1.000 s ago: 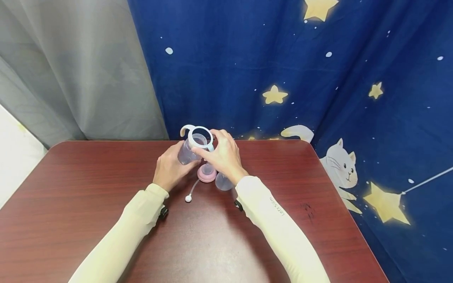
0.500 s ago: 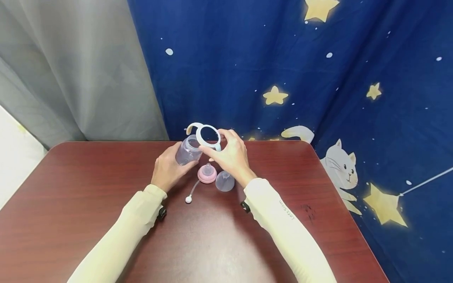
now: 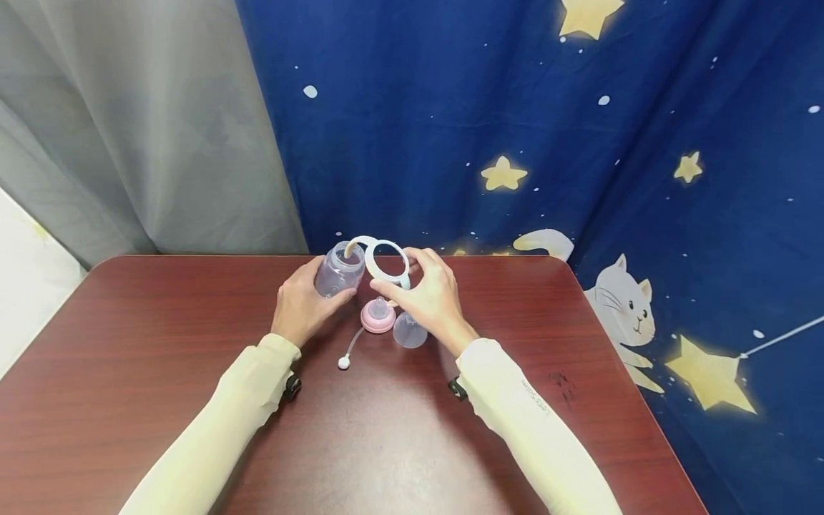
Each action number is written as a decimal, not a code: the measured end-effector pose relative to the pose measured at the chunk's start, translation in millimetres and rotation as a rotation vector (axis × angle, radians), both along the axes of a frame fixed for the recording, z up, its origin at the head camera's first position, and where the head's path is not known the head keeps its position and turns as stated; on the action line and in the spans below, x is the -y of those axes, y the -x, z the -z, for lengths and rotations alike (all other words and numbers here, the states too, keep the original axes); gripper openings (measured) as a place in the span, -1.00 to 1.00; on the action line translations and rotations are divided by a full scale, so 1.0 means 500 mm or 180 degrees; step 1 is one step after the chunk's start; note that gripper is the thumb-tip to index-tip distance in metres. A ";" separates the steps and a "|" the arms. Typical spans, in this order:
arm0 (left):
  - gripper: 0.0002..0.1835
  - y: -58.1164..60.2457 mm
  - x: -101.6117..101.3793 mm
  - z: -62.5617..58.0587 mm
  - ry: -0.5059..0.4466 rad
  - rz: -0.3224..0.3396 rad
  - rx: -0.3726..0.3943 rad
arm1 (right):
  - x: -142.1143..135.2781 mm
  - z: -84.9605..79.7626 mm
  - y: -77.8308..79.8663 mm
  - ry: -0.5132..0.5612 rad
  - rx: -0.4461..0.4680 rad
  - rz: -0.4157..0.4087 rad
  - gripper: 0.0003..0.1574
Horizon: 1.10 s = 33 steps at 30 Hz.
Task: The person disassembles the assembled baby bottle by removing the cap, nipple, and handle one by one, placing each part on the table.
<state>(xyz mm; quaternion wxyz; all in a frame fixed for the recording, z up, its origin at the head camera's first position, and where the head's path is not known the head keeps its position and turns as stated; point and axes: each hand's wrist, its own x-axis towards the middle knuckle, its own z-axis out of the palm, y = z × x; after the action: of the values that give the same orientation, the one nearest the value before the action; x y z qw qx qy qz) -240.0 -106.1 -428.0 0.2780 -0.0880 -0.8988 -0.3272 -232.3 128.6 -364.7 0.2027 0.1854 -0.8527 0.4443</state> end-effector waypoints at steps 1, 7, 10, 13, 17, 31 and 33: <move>-0.20 -0.001 0.001 0.000 -0.0010 -0.0009 0.0008 | -0.003 0.002 -0.001 0.0003 -0.0009 -0.0031 -0.25; -0.20 -0.001 0.004 0.000 -0.0022 -0.0034 0.0045 | -0.021 0.015 -0.012 0.0047 0.0049 -0.0038 -0.28; -0.19 0.000 0.005 0.001 -0.0026 -0.0051 0.0027 | -0.027 0.020 -0.016 0.0097 0.0075 -0.0024 -0.28; -0.20 0.000 0.005 0.001 -0.0035 -0.0069 0.0000 | -0.031 0.023 -0.019 0.0147 0.0093 -0.0085 -0.27; -0.20 0.001 0.005 0.001 -0.0046 -0.0069 -0.0039 | -0.038 0.029 -0.024 0.0101 0.0093 -0.0125 -0.29; -0.23 0.001 0.008 0.004 -0.0148 -0.0038 -0.0091 | -0.048 0.080 -0.057 -0.0300 0.0560 -0.0512 -0.37; -0.23 0.002 0.008 0.005 -0.0167 -0.0033 -0.0092 | -0.048 0.086 -0.062 -0.0393 0.0607 -0.0547 -0.34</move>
<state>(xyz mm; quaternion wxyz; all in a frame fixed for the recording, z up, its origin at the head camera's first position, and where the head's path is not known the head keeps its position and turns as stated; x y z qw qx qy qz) -240.9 -110.3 -430.3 0.2948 -0.0807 -0.8863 -0.3479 -201.4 152.5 -407.8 0.0702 0.2269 -0.8748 0.4223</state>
